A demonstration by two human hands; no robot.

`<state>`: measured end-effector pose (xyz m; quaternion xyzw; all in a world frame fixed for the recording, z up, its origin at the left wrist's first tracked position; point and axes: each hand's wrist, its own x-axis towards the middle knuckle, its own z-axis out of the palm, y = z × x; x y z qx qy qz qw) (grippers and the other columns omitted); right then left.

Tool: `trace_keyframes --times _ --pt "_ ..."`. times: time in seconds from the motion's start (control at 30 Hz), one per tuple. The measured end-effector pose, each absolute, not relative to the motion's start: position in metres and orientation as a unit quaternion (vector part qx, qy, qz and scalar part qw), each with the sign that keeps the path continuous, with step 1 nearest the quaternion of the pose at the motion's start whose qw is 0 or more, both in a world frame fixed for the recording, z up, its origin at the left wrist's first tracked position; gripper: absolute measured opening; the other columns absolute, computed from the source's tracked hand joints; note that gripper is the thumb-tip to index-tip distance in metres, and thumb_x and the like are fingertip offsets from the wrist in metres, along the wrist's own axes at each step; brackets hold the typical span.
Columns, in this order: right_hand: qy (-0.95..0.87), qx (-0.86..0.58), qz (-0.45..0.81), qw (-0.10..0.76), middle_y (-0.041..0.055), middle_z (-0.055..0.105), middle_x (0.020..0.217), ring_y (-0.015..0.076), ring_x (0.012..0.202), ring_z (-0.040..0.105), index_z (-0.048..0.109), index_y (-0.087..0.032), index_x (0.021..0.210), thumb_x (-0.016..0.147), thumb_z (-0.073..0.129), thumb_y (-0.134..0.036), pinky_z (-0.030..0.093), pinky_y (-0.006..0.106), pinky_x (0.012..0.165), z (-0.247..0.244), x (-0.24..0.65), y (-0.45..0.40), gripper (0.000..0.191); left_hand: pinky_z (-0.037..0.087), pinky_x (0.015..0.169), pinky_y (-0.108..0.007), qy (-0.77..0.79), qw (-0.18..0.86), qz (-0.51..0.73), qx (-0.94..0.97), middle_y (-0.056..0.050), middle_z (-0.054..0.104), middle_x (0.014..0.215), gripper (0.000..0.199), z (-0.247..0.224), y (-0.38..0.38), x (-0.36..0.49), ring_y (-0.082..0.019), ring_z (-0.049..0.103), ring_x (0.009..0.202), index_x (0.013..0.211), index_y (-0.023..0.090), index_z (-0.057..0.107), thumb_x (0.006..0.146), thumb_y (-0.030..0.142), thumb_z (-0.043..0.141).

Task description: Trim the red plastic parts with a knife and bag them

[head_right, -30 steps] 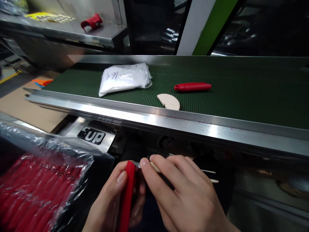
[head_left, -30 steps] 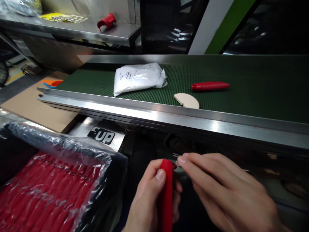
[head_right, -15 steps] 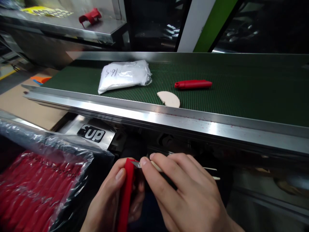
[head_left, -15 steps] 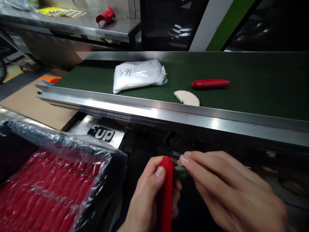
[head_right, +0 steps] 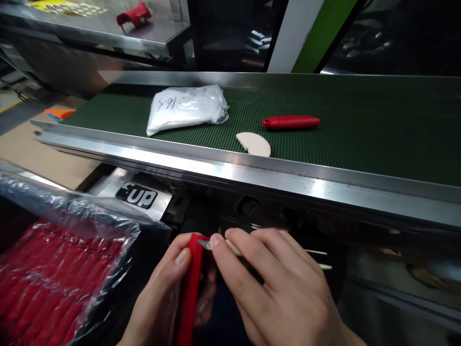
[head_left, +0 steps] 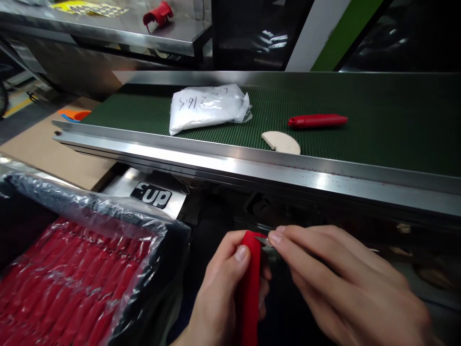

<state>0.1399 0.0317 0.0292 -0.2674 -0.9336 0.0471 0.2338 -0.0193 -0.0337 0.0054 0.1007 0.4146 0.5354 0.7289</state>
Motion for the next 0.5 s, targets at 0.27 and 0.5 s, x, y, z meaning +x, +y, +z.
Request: trace_keyframes --times 0.27,0.5 --pt "-0.948 -0.246 0.05 0.197 0.0071 0.066 0.118 0.023 0.097 0.057 0.062 -0.015 0.127 0.091 0.053 -0.01 0.047 0.036 0.077 0.023 0.146 0.018 0.037 0.035 0.047 -0.02 0.432 0.734 0.511 0.114 0.002 0.048 0.067 0.029 0.005 -0.031 -0.028 -0.009 0.043 0.049 0.101 0.021 0.055 0.092 0.049 0.049" --pt "-0.95 -0.234 0.042 0.202 0.0081 0.066 0.119 0.0246 0.098 0.057 0.063 -0.015 0.125 0.092 0.055 -0.009 0.047 0.038 0.079 0.016 0.15 0.003 0.035 0.038 0.049 -0.017 0.42 0.717 0.543 0.124 -0.001 0.055 0.08 0.026 0.006 -0.021 -0.031 -0.009 0.046 0.058 0.099 0.021 0.059 0.093 0.045 0.05"
